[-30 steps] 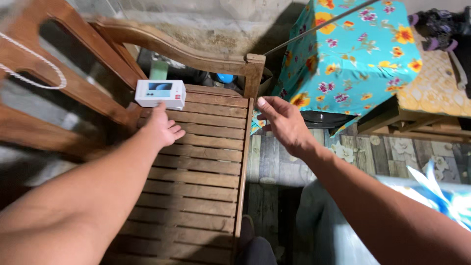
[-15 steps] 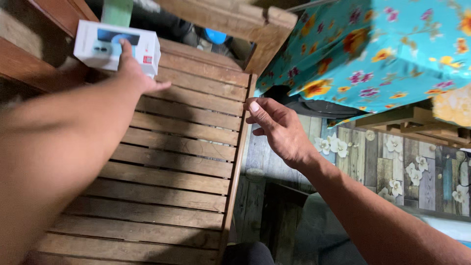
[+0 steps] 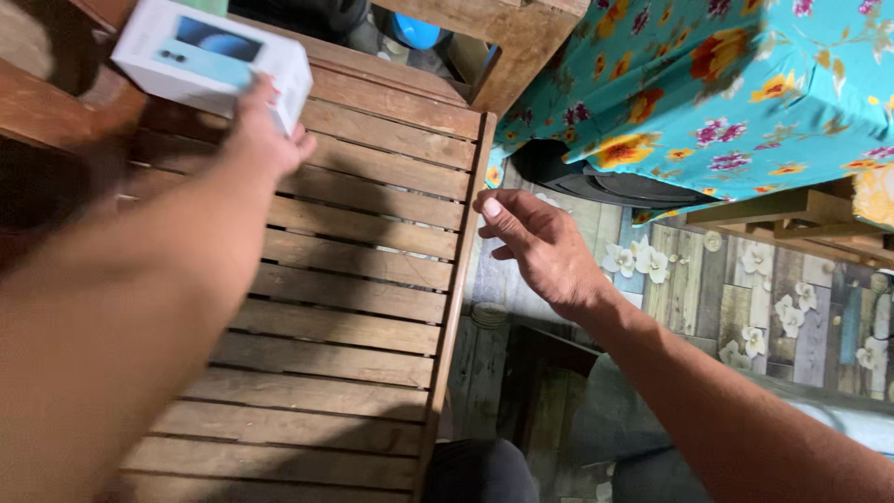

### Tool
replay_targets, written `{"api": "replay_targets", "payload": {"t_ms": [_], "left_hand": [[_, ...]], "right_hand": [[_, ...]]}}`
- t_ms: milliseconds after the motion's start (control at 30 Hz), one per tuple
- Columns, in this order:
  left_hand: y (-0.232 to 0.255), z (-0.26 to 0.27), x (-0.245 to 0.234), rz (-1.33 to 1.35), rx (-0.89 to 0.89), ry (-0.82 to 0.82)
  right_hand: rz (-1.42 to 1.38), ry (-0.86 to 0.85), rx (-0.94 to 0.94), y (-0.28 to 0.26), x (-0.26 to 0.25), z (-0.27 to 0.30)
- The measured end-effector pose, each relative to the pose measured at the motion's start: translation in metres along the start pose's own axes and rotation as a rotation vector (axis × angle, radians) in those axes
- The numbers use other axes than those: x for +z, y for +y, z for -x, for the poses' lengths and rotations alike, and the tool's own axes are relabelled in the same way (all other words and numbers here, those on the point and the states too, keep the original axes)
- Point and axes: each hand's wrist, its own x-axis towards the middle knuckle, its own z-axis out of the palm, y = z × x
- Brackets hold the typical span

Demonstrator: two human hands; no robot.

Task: The person finishes tying and trimming a blue ribbon on a wrapped gift, then tapes the ribbon in place. They move the finished gift aside and begin wrapping a second box with patterned paper, folding the paper around the box.

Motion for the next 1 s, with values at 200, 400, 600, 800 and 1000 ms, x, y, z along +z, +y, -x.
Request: {"api": "replay_targets", "payload": {"t_ms": [200, 400, 600, 800, 1000], "left_hand": [[-0.052, 0.093, -0.045, -0.166, 0.039, -0.22], [-0.051, 0.2, -0.066, -0.381, -0.041, -0.52], [-0.01, 0.299, -0.021, -0.577, -0.01, -0.619], [0.008, 0.393, 0.031, -0.615, 0.047, -0.763], [-0.019, 0.485, 0.051, -0.575, 0.112, -0.793]], "right_hand": [[-0.01, 0.022, -0.023, -0.021, -0.003, 0.003], [-0.009, 0.115, -0.094, -0.048, -0.017, 0.009], [0.0, 0.218, -0.044, -0.079, -0.04, 0.045], [-0.256, 0.141, 0.072, -0.112, -0.068, 0.117], [-0.399, 0.156, -0.021, -0.121, -0.101, 0.206]]}}
